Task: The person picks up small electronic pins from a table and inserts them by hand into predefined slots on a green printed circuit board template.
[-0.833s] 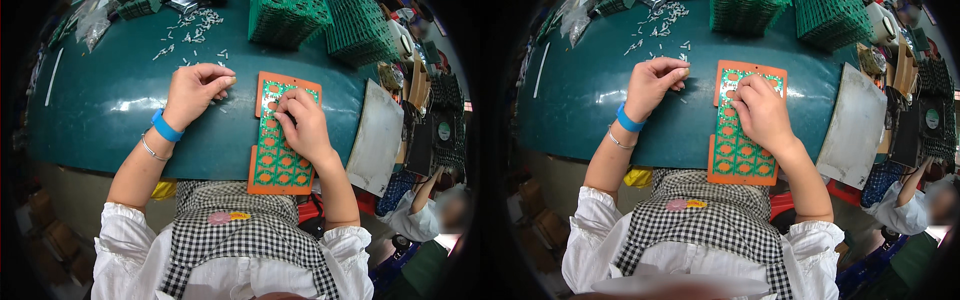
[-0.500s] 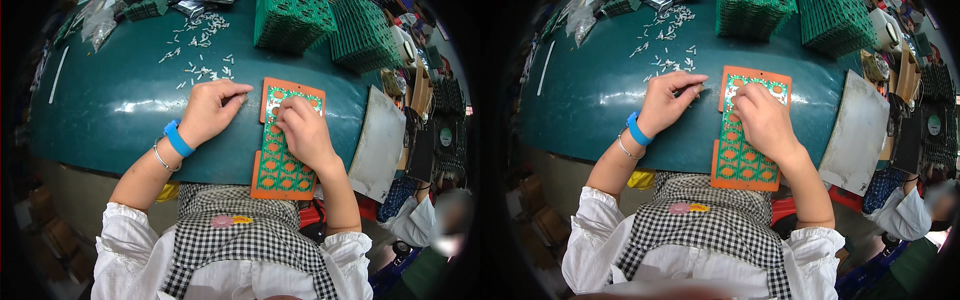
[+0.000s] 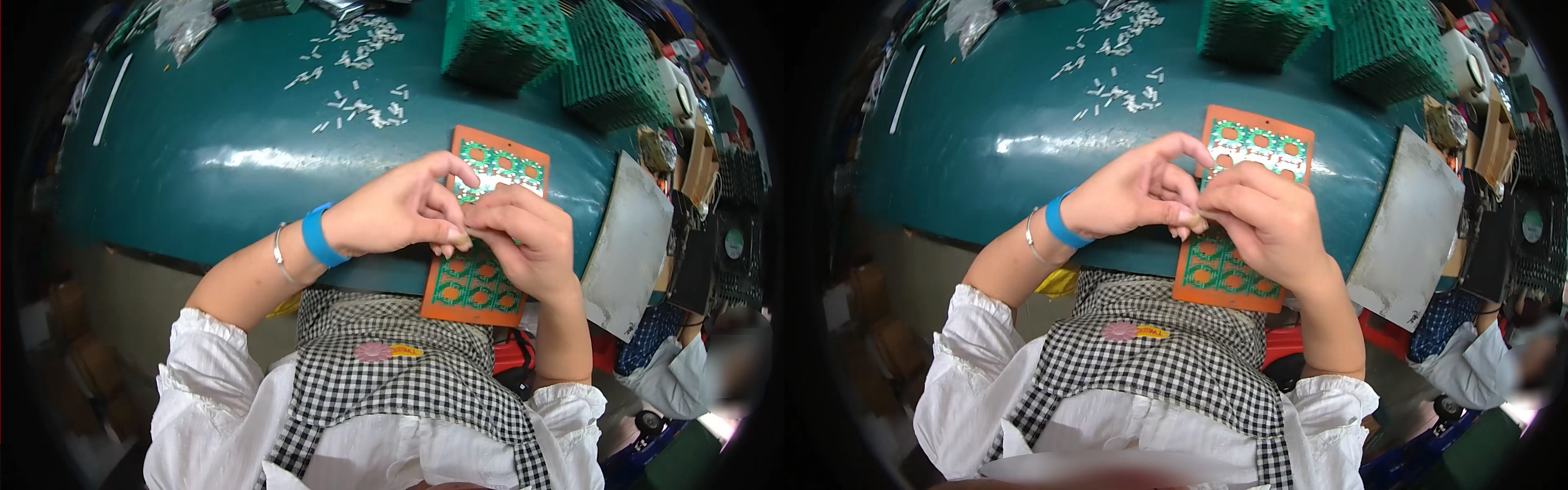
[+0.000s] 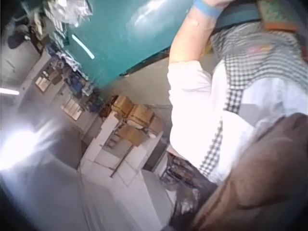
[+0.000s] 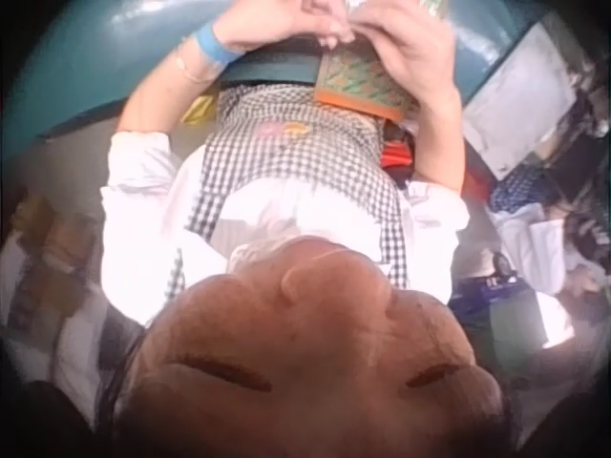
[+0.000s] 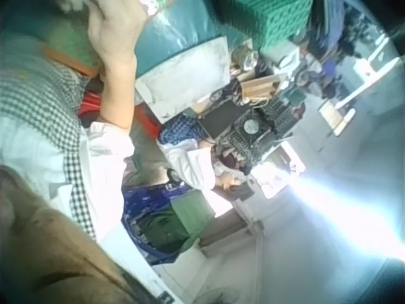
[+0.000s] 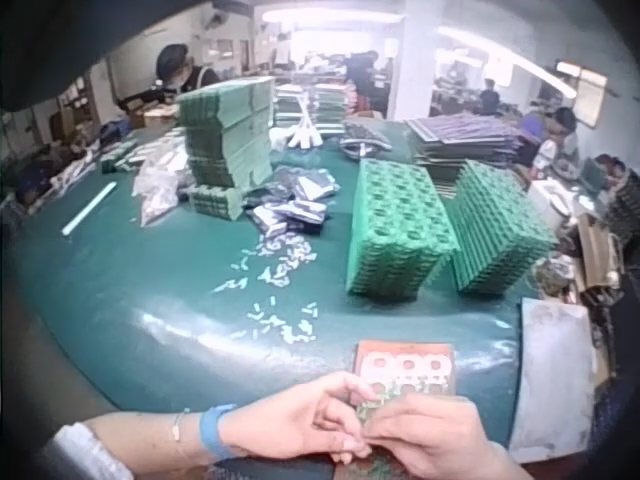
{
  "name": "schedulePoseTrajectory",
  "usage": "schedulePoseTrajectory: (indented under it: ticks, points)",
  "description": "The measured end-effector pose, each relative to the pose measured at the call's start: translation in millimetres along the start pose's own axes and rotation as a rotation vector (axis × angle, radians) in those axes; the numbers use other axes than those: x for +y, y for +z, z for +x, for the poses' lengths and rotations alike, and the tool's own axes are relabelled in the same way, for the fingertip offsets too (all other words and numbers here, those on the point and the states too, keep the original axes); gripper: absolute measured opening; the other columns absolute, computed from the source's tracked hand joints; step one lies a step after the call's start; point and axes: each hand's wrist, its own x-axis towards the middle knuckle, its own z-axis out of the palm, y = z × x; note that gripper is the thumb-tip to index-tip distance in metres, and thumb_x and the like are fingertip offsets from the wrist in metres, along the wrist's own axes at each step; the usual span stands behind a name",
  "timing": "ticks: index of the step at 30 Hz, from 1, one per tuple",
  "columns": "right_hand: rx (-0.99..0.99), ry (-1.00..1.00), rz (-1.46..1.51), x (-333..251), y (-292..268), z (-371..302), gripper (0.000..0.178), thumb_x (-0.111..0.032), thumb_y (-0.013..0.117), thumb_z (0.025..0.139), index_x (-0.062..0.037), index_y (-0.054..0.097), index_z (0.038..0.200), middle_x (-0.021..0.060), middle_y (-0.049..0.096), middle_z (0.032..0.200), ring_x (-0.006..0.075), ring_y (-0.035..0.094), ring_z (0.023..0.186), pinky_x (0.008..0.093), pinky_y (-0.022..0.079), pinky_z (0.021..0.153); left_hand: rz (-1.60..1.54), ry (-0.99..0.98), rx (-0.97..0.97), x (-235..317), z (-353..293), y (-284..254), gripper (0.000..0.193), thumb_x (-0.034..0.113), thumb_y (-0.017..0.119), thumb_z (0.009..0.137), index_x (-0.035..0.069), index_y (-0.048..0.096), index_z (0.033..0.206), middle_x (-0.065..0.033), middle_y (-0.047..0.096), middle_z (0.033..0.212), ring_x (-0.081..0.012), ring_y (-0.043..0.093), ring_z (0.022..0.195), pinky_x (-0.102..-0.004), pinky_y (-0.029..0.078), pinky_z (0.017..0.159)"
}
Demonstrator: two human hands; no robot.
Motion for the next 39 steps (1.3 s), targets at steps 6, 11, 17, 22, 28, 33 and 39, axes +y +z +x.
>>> schedulePoseTrajectory:
  ticks: [6, 11, 17, 22, 28, 33, 39]
  points:
    - [-0.088, 0.036, 0.103, -7.7, -0.6, -4.6, 0.012, 0.007, 0.064, 0.075, 0.0005, 0.058, 0.082, 0.0107, 0.060, 0.083, 0.0234, 0.060, 0.070, 0.0309, 0.048, 0.062, 0.450, 0.094, -0.048, 7.0, 0.4, -27.4, 0.038, -0.003, 0.063, 0.087, 0.000, 0.050, 0.123, -0.0060, 0.068, 0.087, -0.0105, 0.063, 0.080, -0.0259, 0.052, 0.077]
    - [-0.035, 0.224, -0.043, 5.7, 2.2, -19.8, 0.009, 0.004, 0.061, 0.079, -0.0004, 0.054, 0.083, 0.0105, 0.056, 0.088, 0.0266, 0.056, 0.077, 0.0333, 0.047, 0.069, 0.883, 0.166, 0.443, 18.7, -5.6, -55.1, 0.014, 0.001, 0.068, 0.084, 0.003, 0.067, 0.097, -0.0023, 0.066, 0.084, -0.0089, 0.061, 0.078, -0.0238, 0.050, 0.073]
    - [-0.077, 0.265, -0.152, 7.8, 8.7, -26.1, 0.010, 0.001, 0.063, 0.079, -0.0009, 0.054, 0.082, 0.0102, 0.054, 0.097, 0.0283, 0.054, 0.091, 0.0370, 0.046, 0.078, 1.201, 0.236, 0.271, -7.2, -10.0, -56.0, 0.013, 0.007, 0.078, 0.070, 0.007, 0.068, 0.078, -0.0031, 0.059, 0.081, -0.0239, 0.053, 0.083, -0.0341, 0.045, 0.076]
    - [-0.082, 0.260, -0.165, 9.5, 11.7, -26.1, 0.011, 0.003, 0.064, 0.078, -0.0004, 0.055, 0.082, 0.0107, 0.054, 0.098, 0.0290, 0.053, 0.092, 0.0373, 0.045, 0.080, 1.269, 0.254, 0.224, -8.3, -6.0, -56.5, 0.014, 0.006, 0.077, 0.072, 0.005, 0.064, 0.077, -0.0045, 0.058, 0.081, -0.0247, 0.054, 0.083, -0.0348, 0.045, 0.074]
    - [-0.082, 0.210, -0.214, 13.3, 12.6, -27.3, 0.012, 0.004, 0.064, 0.077, -0.0005, 0.055, 0.084, 0.0110, 0.054, 0.099, 0.0293, 0.053, 0.093, 0.0379, 0.045, 0.081, 1.183, 0.312, 0.287, -13.2, -3.9, -58.9, 0.014, 0.005, 0.075, 0.075, 0.004, 0.061, 0.079, -0.0060, 0.059, 0.081, -0.0256, 0.054, 0.081, -0.0353, 0.045, 0.074]
    - [-0.084, 0.222, -0.215, 13.9, 11.9, -28.4, 0.013, 0.004, 0.064, 0.077, -0.0006, 0.054, 0.084, 0.0113, 0.054, 0.099, 0.0297, 0.053, 0.094, 0.0383, 0.045, 0.081, 1.180, 0.301, 0.316, -8.8, -3.3, -55.9, 0.011, 0.006, 0.073, 0.079, 0.004, 0.062, 0.082, -0.0058, 0.059, 0.079, -0.0228, 0.054, 0.077, -0.0331, 0.045, 0.072]
    - [-0.080, 0.220, -0.211, 14.0, 12.1, -28.4, 0.014, 0.004, 0.065, 0.077, -0.0002, 0.054, 0.085, 0.0121, 0.053, 0.099, 0.0303, 0.054, 0.093, 0.0387, 0.046, 0.080, 1.139, 0.284, 0.383, -9.4, -4.5, -54.0, 0.010, 0.006, 0.071, 0.082, 0.002, 0.062, 0.085, -0.0043, 0.059, 0.075, -0.0158, 0.053, 0.071, -0.0292, 0.045, 0.065]
